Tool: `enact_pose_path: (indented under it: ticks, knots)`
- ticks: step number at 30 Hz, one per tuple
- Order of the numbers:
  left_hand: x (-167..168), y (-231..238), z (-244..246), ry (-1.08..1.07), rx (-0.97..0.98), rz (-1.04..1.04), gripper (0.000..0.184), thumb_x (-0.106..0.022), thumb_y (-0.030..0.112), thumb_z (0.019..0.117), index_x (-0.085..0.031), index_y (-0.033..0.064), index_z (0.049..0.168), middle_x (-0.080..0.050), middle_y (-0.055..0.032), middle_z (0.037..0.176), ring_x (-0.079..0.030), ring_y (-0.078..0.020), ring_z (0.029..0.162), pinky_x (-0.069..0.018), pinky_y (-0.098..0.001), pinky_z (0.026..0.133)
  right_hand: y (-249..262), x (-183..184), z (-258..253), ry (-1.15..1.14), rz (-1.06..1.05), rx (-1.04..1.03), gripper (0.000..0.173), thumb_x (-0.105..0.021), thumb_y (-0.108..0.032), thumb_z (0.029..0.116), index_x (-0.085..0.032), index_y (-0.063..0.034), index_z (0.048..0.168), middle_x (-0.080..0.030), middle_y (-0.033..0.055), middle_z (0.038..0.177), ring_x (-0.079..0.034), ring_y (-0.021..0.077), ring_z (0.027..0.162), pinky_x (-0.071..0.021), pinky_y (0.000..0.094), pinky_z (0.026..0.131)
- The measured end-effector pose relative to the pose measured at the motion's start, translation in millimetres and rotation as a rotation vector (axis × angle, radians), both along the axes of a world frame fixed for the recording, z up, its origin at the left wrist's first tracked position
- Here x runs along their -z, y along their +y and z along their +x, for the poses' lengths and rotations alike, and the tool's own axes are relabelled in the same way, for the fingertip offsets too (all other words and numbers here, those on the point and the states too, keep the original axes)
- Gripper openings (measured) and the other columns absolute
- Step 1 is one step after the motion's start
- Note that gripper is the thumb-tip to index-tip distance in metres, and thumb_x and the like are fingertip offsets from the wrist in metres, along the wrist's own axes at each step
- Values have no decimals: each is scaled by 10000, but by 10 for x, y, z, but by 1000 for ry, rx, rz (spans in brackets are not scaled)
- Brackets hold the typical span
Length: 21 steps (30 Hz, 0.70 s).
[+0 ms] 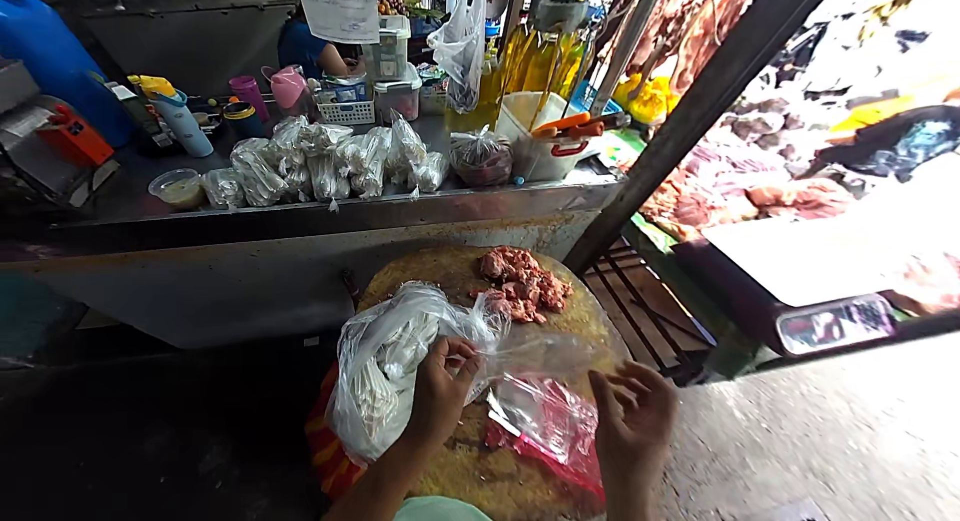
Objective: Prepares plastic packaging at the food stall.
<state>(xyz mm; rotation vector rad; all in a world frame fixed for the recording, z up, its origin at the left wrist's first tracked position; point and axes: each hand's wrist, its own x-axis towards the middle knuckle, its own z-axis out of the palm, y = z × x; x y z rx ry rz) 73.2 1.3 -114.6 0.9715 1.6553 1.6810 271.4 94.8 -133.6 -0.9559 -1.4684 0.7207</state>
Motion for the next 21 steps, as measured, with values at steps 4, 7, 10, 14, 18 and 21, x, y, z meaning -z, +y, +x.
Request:
enact_pose_path:
  ticks: [4,7,10,14,18,21]
  knots:
    - [-28,-123,-4,-69,-4,-55,183,-649,96,959,-619,-48,1068,-654,-77,974,-645,-78,871,-546,-221,773,-284,21,-178,134,128,-121,305,-636,-292,997,-493,-182,1243,-616,-168,1096,-602,-58,966,-514,155,835]
    - [-49,-221,64,-378,144,-63,102,-652,39,957,-579,6,1021,-694,-26,871,-690,-94,811,-586,-269,790,-530,130,-448,122,-159,-478,465,-675,-447,944,-553,-119,1250,-671,-114,1077,-649,-10,927,-563,194,772]
    - [25,-315,124,-682,132,-74,70,-607,14,984,-562,59,956,-692,-16,843,-683,-78,760,-586,-233,731,-646,284,-666,173,-386,-641,234,-720,-188,905,-597,-77,1070,-680,-85,945,-659,-17,826,-580,188,733]
    - [262,-507,25,-760,-31,-97,62,-555,13,1014,-539,49,965,-708,-60,902,-702,-125,799,-593,-281,763,-693,458,-689,308,-644,-660,144,-544,-53,994,-669,-97,939,-727,-53,843,-687,25,735,-585,207,674]
    - [385,-701,-35,-846,-43,63,165,-440,4,1023,-533,123,956,-666,8,817,-686,-105,760,-596,-293,790,-599,536,-708,354,-971,-518,228,-410,-62,1071,-598,-67,941,-688,-6,773,-676,72,669,-578,234,606]
    - [505,-783,-14,-840,166,249,138,-634,121,983,-566,223,1045,-653,91,878,-658,-34,789,-579,-233,782,-578,547,-829,469,-1208,-443,284,-339,-106,1101,-585,-58,969,-672,27,750,-664,109,633,-577,266,589]
